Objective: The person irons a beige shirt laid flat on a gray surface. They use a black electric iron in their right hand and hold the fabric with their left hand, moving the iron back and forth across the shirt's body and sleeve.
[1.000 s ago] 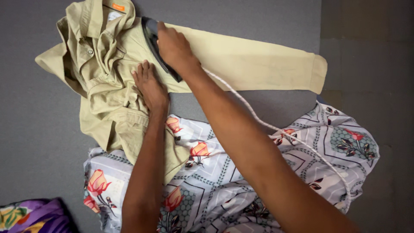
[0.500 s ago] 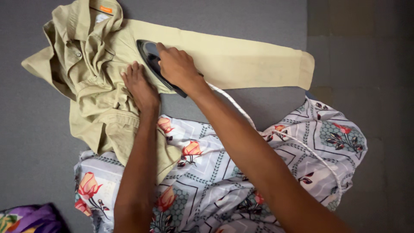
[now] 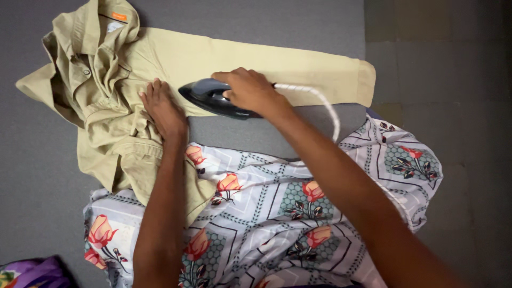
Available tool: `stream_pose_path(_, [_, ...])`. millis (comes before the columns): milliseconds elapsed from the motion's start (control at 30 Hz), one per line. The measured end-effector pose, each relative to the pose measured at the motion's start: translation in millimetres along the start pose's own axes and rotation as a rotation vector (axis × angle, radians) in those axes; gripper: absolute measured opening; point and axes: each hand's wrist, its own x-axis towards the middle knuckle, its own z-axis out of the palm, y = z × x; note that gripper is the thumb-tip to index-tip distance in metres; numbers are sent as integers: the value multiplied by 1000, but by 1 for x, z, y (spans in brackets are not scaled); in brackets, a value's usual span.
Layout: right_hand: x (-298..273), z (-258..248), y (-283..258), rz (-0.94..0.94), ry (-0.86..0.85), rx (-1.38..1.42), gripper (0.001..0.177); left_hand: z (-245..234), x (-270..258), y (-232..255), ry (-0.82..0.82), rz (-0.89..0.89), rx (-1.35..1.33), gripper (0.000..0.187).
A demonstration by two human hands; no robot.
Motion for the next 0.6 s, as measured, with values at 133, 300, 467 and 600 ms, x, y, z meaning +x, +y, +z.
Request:
stream_pose_path(133, [-19,-17,25,-21,11,28,51,-1,1,1,1,-6,-6,42])
stream_pose_path(300, [-39,-35,63,55,-11,25,50,-3,1,7,25,-32,-21,32])
stream_pose_path(467, [-61,-56,107,39,29,-18,49,-5,3,8,8,-33,-12,29])
stream_pose_path(600, [-78,-75,139,65,27,-66,50,-5,4,7,10,-17,-2,30])
